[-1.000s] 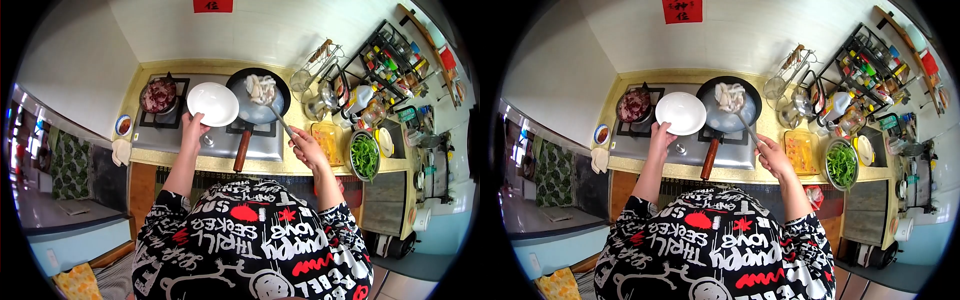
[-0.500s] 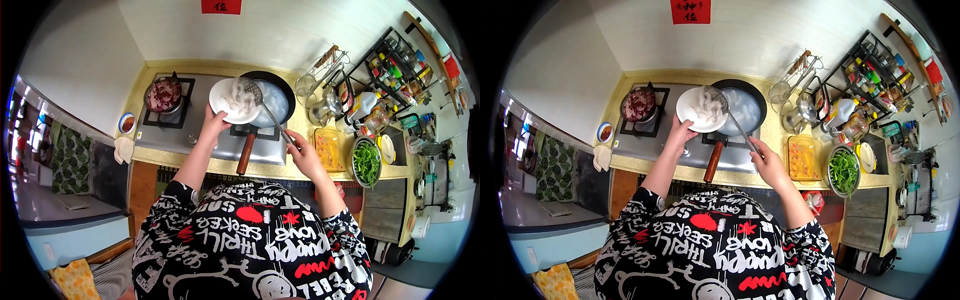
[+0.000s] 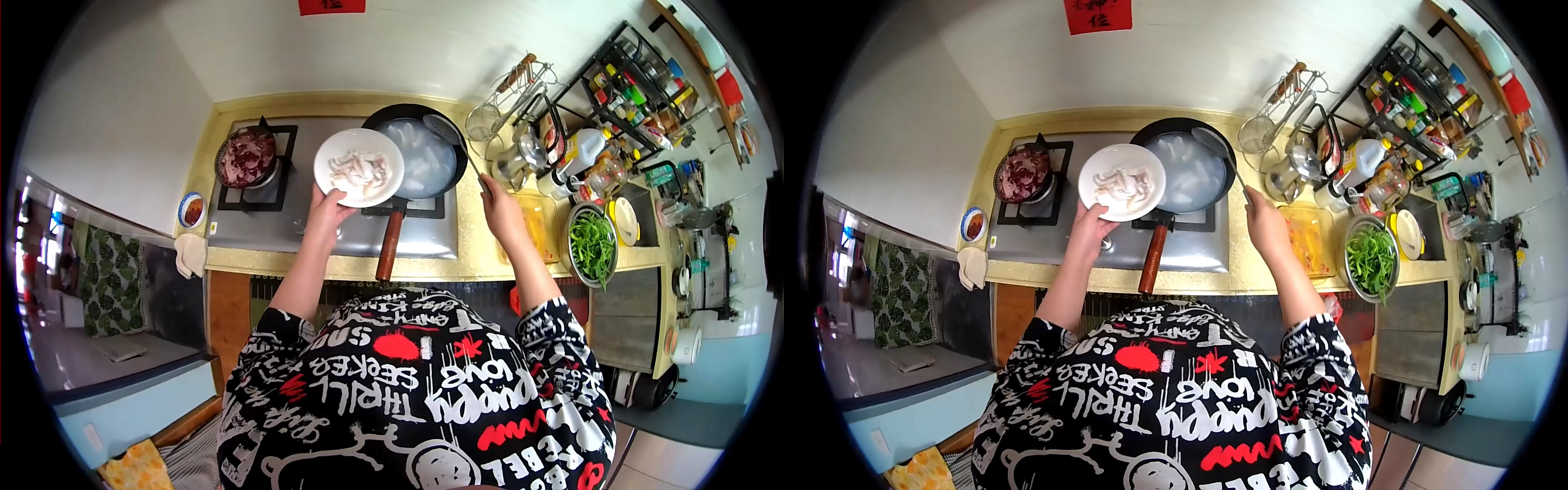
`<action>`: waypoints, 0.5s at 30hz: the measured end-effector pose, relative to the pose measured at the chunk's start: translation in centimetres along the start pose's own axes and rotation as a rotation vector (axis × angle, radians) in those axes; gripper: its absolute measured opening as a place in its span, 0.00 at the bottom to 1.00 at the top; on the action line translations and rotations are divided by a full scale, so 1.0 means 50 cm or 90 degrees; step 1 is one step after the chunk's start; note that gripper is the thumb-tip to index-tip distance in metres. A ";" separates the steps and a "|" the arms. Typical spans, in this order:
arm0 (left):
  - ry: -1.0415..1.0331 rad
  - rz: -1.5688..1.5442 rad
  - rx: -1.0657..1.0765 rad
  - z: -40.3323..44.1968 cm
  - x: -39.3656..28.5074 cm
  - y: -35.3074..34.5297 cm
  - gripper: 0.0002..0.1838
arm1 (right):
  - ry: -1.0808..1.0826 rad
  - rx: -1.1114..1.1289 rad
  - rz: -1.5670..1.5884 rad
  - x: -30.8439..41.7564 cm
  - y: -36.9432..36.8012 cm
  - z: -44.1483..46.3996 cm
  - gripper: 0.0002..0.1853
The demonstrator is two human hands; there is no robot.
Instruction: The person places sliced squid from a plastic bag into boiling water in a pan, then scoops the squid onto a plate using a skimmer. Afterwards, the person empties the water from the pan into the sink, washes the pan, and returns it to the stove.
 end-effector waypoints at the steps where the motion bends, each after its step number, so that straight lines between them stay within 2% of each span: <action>1: -0.010 -0.001 -0.005 -0.003 -0.007 0.006 0.31 | -0.022 0.026 -0.023 -0.001 -0.004 0.009 0.21; 8: -0.044 0.022 -0.046 -0.019 -0.045 0.052 0.32 | -0.075 0.138 -0.043 -0.006 0.021 0.021 0.19; 10: -0.055 0.009 -0.058 -0.027 -0.049 0.057 0.32 | -0.168 0.275 0.039 -0.003 0.058 0.021 0.21; 15: -0.065 -0.008 -0.054 -0.024 -0.054 0.073 0.31 | -0.214 0.436 0.193 -0.015 0.087 0.017 0.23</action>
Point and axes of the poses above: each hand's wrist, its own z-axis towards the middle knuckle, its own y-axis out of the back of the hand, x = y × z, the point moved 4 cm from there along z, towards the middle knuckle, and after that the axes turned 11 degrees about -z, right-handed, at the moved point
